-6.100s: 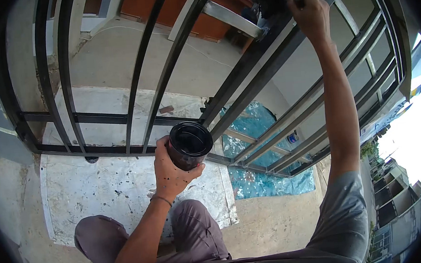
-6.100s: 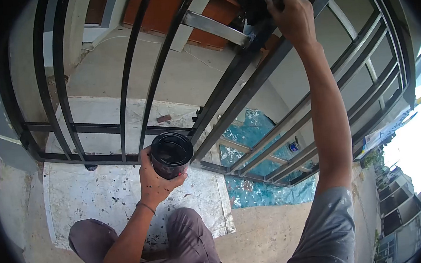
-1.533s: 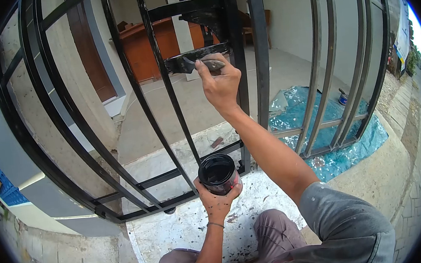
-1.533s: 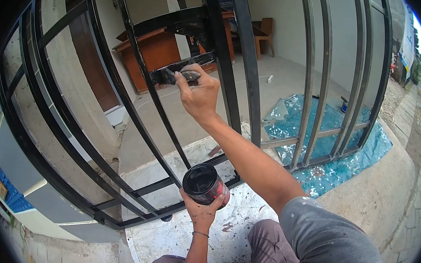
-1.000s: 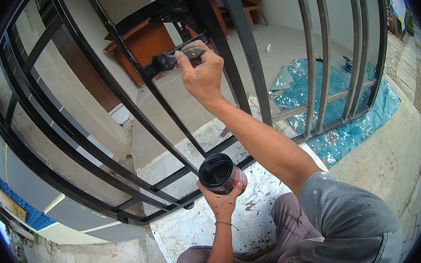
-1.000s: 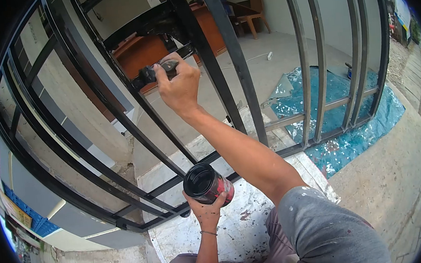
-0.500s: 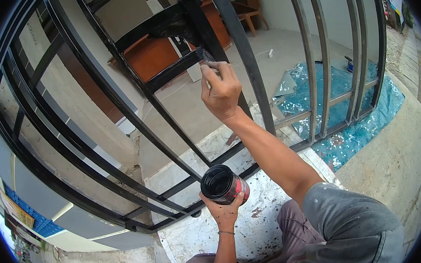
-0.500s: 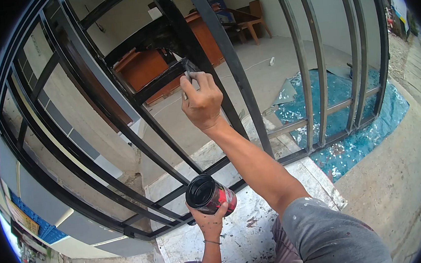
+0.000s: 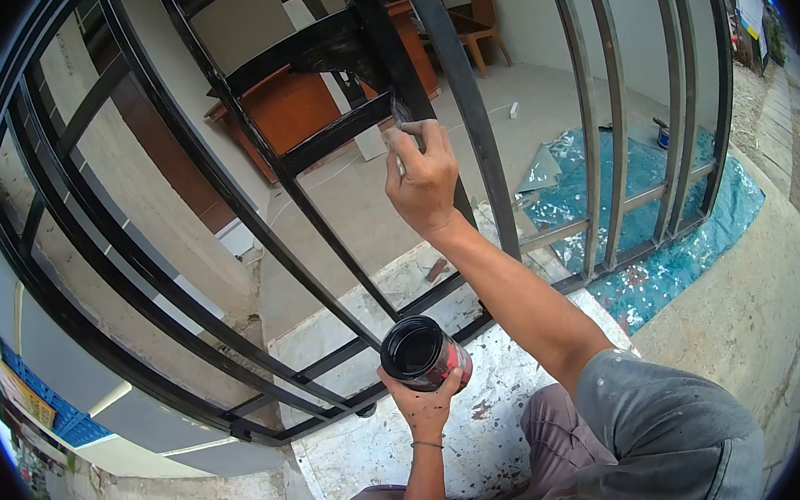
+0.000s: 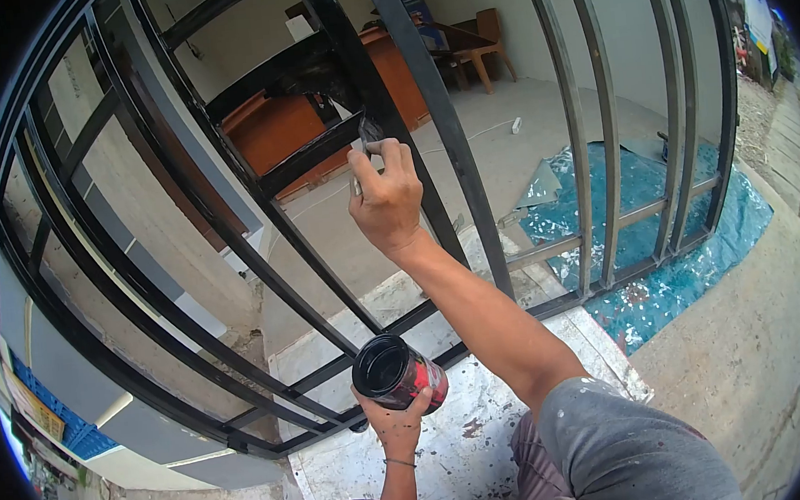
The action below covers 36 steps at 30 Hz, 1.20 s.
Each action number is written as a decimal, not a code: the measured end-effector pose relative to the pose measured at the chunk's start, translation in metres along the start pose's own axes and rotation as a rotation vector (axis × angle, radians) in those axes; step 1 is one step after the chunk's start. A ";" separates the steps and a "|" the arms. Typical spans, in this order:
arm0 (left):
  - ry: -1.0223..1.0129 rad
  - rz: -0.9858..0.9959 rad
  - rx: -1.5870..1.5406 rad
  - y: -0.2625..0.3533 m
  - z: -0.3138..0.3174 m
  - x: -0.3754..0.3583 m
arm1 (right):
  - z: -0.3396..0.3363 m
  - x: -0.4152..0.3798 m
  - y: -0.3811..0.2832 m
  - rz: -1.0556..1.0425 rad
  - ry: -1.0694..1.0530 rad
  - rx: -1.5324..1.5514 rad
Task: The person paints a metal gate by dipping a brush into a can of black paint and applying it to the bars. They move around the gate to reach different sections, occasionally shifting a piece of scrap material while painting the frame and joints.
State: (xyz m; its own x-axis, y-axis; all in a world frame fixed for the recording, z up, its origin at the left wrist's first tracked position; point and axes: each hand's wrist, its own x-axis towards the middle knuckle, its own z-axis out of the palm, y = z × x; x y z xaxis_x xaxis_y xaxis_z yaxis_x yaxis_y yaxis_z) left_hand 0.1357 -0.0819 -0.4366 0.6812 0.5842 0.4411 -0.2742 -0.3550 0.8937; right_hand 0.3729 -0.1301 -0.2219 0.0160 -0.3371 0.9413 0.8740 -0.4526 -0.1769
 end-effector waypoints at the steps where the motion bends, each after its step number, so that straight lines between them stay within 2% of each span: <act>1: 0.008 -0.004 0.001 0.000 -0.001 -0.001 | -0.002 -0.004 0.001 -0.003 -0.010 0.003; 3: 0.002 0.001 0.005 0.001 -0.002 -0.001 | -0.005 0.000 -0.004 -0.028 -0.095 0.101; 4: -0.007 0.008 0.010 0.001 -0.001 0.000 | -0.007 0.005 -0.003 -0.081 -0.008 0.086; 5: 0.003 0.002 -0.003 0.001 0.001 0.000 | -0.004 0.003 0.002 -0.092 -0.020 0.091; 7: 0.002 0.009 -0.048 0.001 0.001 -0.002 | 0.000 -0.009 0.010 0.011 -0.112 0.055; 8: 0.006 0.012 -0.022 0.004 0.001 -0.002 | -0.003 -0.014 0.006 -0.018 -0.143 0.132; 11: -0.007 -0.021 -0.085 0.012 0.001 -0.001 | -0.008 -0.020 0.000 -0.080 -0.049 0.271; 15: 0.011 0.013 -0.016 0.005 -0.001 -0.003 | 0.000 -0.022 0.000 0.056 -0.063 0.121; 16: 0.013 0.021 0.008 0.004 -0.002 -0.003 | -0.003 -0.026 -0.004 0.063 -0.166 0.215; 17: 0.017 0.030 0.029 0.003 -0.002 -0.001 | -0.004 -0.019 -0.007 0.063 -0.159 0.219; 19: 0.021 0.028 0.023 0.002 -0.003 0.000 | -0.010 -0.008 -0.012 -0.129 -0.046 0.249; 20: 0.022 0.012 -0.003 0.003 -0.003 0.000 | -0.010 -0.005 -0.010 -0.030 -0.015 0.157; 23: 0.023 0.004 -0.010 0.005 -0.004 -0.004 | -0.005 -0.002 -0.010 0.000 -0.113 0.013; 24: 0.023 0.021 0.008 0.005 -0.004 -0.001 | -0.007 -0.003 -0.019 -0.067 -0.205 0.037; 25: 0.024 0.029 0.009 0.005 -0.003 0.001 | -0.007 -0.001 -0.025 -0.069 -0.198 0.039; 27: 0.019 0.025 -0.002 0.004 -0.003 0.001 | -0.014 0.009 -0.037 -0.029 -0.259 0.328; 28: 0.012 0.016 -0.017 0.006 -0.003 0.000 | -0.016 0.020 -0.038 0.059 -0.202 0.329; 29: 0.013 0.013 -0.016 0.006 -0.003 -0.001 | -0.013 0.033 -0.036 0.060 -0.109 0.224; 31: -0.003 -0.015 -0.011 0.006 -0.005 -0.003 | 0.000 0.050 -0.033 -0.010 -0.089 0.020; 34: -0.015 -0.024 -0.020 0.011 -0.004 -0.002 | 0.023 0.047 -0.061 -0.193 -0.291 0.156; 35: -0.015 -0.022 -0.017 0.011 -0.004 -0.002 | 0.025 0.052 -0.066 -0.192 -0.288 0.157; 36: -0.017 -0.019 -0.011 0.010 -0.004 -0.002 | 0.026 0.062 -0.069 -0.063 -0.286 0.320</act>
State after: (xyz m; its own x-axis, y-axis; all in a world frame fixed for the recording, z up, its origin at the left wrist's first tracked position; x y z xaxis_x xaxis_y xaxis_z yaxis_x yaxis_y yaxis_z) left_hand 0.1286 -0.0837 -0.4279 0.6976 0.5786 0.4226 -0.2684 -0.3358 0.9029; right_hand 0.3267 -0.0981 -0.1442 0.0523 -0.0540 0.9972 0.9833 -0.1712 -0.0609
